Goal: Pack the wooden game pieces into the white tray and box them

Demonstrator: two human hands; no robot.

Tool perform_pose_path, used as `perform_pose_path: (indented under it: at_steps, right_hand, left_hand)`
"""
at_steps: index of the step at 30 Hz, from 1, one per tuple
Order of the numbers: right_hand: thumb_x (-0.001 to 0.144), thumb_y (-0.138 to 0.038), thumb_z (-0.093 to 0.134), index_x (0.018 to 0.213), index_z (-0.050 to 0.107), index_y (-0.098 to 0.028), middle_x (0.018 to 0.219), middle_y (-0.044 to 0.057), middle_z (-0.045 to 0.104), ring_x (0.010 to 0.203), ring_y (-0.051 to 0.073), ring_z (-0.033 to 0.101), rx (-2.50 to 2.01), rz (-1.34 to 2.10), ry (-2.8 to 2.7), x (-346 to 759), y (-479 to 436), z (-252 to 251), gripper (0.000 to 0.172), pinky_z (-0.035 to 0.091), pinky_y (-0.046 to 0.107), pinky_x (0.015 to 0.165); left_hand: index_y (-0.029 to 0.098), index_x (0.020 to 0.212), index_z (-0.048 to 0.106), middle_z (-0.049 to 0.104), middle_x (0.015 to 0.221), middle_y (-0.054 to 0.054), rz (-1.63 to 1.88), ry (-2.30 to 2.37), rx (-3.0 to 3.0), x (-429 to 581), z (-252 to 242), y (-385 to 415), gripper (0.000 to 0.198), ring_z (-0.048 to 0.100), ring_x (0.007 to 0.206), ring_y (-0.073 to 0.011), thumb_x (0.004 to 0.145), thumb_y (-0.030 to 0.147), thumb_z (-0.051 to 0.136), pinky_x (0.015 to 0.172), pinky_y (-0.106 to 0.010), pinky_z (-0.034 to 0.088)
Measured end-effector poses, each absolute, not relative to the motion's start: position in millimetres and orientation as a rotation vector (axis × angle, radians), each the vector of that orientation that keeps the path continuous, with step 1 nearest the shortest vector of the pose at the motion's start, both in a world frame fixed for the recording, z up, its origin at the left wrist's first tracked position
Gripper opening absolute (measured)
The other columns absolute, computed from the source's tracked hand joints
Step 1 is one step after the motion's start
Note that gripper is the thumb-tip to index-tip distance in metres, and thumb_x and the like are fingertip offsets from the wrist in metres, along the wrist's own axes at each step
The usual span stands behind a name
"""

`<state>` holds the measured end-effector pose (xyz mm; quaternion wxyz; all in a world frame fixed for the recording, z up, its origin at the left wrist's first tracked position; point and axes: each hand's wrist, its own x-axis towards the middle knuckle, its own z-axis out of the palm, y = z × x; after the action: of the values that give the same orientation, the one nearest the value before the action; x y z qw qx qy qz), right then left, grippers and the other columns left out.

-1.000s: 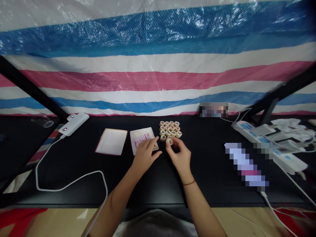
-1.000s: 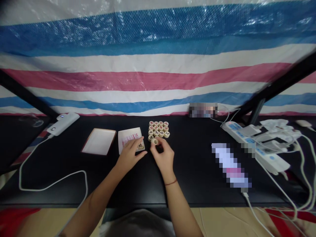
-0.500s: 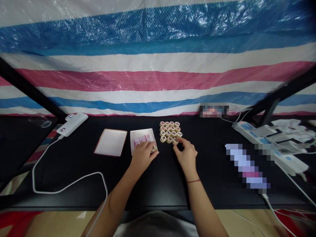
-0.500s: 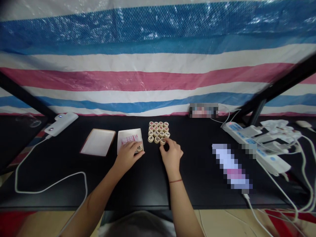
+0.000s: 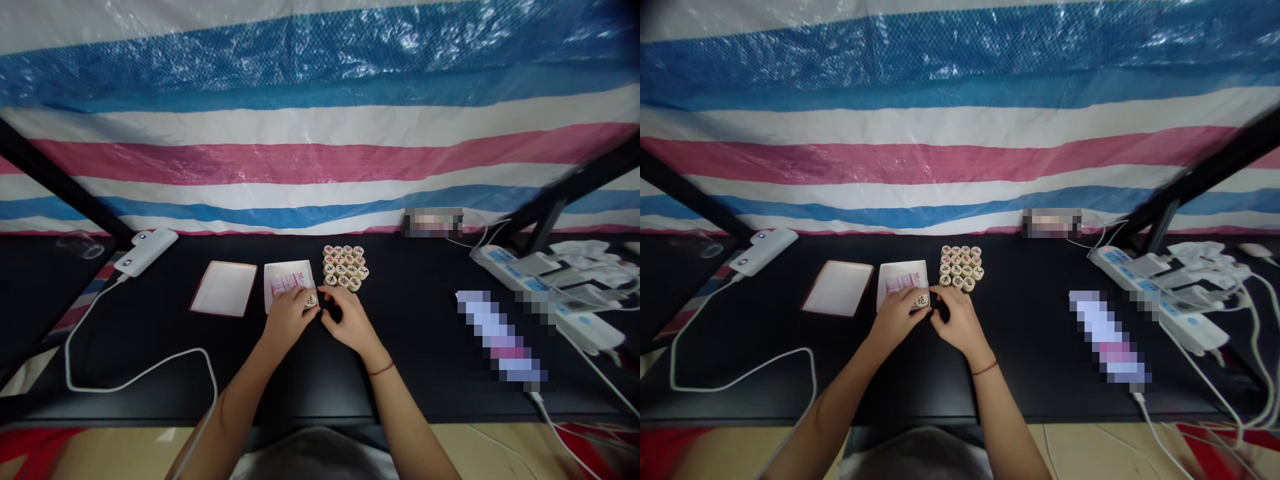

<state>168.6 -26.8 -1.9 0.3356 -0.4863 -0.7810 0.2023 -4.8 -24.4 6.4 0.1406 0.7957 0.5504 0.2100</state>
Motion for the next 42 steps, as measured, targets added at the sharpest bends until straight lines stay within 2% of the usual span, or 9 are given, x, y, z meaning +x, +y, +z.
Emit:
perform_pose_path:
  at_steps: [8, 12, 17, 20, 24, 27, 32, 36, 42]
  right_hand:
    - [0.079, -0.018, 0.058, 0.115, 0.059, -0.022, 0.094, 0.004, 0.066, 0.085, 0.021, 0.06, -1.263, 0.542, -2.041, 167, -25, -8, 0.037, 0.046, 0.036, 0.079]
    - [0.08, -0.023, 0.064, 0.113, 0.06, -0.022, 0.105, 0.005, 0.068, 0.096, 0.023, 0.061, -1.188, 0.471, -1.958, 165, -26, -6, 0.033, 0.046, 0.037, 0.084]
    - [0.088, -0.026, 0.059, 0.107, 0.063, -0.024, 0.102, 0.004, 0.071, 0.093, 0.02, 0.064, -1.092, 0.383, -1.937, 158, -29, -2, 0.019, 0.046, 0.035, 0.084]
    - [0.088, -0.026, 0.059, 0.105, 0.064, -0.023, 0.1, 0.003, 0.071, 0.092, 0.019, 0.065, -1.09, 0.35, -1.9, 159, -30, 1, 0.018, 0.046, 0.034, 0.084]
    - [0.084, -0.034, 0.06, 0.097, 0.064, -0.019, 0.091, 0.005, 0.069, 0.083, 0.02, 0.063, -1.403, 0.231, -1.49, 176, -27, 0, 0.02, 0.045, 0.033, 0.08]
    - [0.081, -0.041, 0.057, 0.095, 0.064, -0.016, 0.085, 0.006, 0.066, 0.077, 0.02, 0.06, -1.693, 0.214, -1.183, 195, -22, -6, 0.029, 0.044, 0.033, 0.076]
    - [0.077, -0.041, 0.055, 0.098, 0.066, -0.018, 0.095, 0.009, 0.065, 0.088, 0.026, 0.054, -2.037, 0.194, -1.259, 206, -15, -16, 0.034, 0.037, 0.036, 0.075]
    - [0.078, -0.04, 0.052, 0.109, 0.061, -0.018, 0.093, 0.008, 0.062, 0.087, 0.026, 0.052, -1.989, 0.159, -1.272, 199, -16, -17, 0.039, 0.036, 0.036, 0.075]
    - [0.083, -0.031, 0.05, 0.101, 0.06, -0.018, 0.084, 0.005, 0.061, 0.08, 0.022, 0.053, -1.605, 0.122, -1.412, 182, -21, -14, 0.025, 0.043, 0.036, 0.077]
  left_hand:
    - [0.023, 0.106, 0.065, 0.068, 0.101, -0.003, 0.7, 1.468, 2.27, -8, 5, -22, 0.019, 0.065, 0.095, -0.0193, 0.091, 0.021, 0.054, 0.087, -0.035, 0.048]
    - [0.023, 0.104, 0.064, 0.069, 0.096, -0.003, 0.969, 1.41, 2.174, -5, 2, -22, 0.017, 0.065, 0.092, -0.0179, 0.089, 0.022, 0.057, 0.086, -0.033, 0.05]
    - [0.021, 0.095, 0.063, 0.069, 0.086, -0.001, 1.155, 1.412, 1.957, -2, 1, -22, 0.01, 0.065, 0.079, -0.0146, 0.087, 0.026, 0.06, 0.076, -0.028, 0.053]
    - [0.021, 0.101, 0.062, 0.07, 0.091, -0.001, 1.135, 1.435, 1.931, -4, 3, -22, 0.017, 0.066, 0.079, -0.0143, 0.086, 0.03, 0.062, 0.076, -0.028, 0.053]
    - [0.022, 0.112, 0.061, 0.069, 0.105, -0.006, 0.993, 1.521, 2.163, -8, 6, -22, 0.027, 0.064, 0.098, -0.0204, 0.088, 0.035, 0.06, 0.089, -0.035, 0.049]
    - [0.024, 0.103, 0.066, 0.068, 0.106, -0.006, 0.74, 1.703, 2.291, -10, 6, -23, 0.027, 0.062, 0.099, -0.0248, 0.084, 0.043, 0.064, 0.089, -0.04, 0.044]
    - [0.026, 0.096, 0.068, 0.068, 0.1, -0.004, 0.533, 1.816, 2.334, -10, 6, -26, 0.026, 0.059, 0.097, -0.0253, 0.082, 0.047, 0.065, 0.083, -0.039, 0.04]
    - [0.025, 0.096, 0.066, 0.068, 0.102, -0.003, 0.542, 1.776, 2.334, -10, 6, -28, 0.023, 0.059, 0.1, -0.0238, 0.084, 0.045, 0.064, 0.084, -0.038, 0.037]
    - [0.024, 0.096, 0.063, 0.068, 0.099, -0.002, 0.572, 1.703, 2.288, -10, 6, -28, 0.018, 0.061, 0.097, -0.0209, 0.085, 0.037, 0.065, 0.088, -0.037, 0.037]
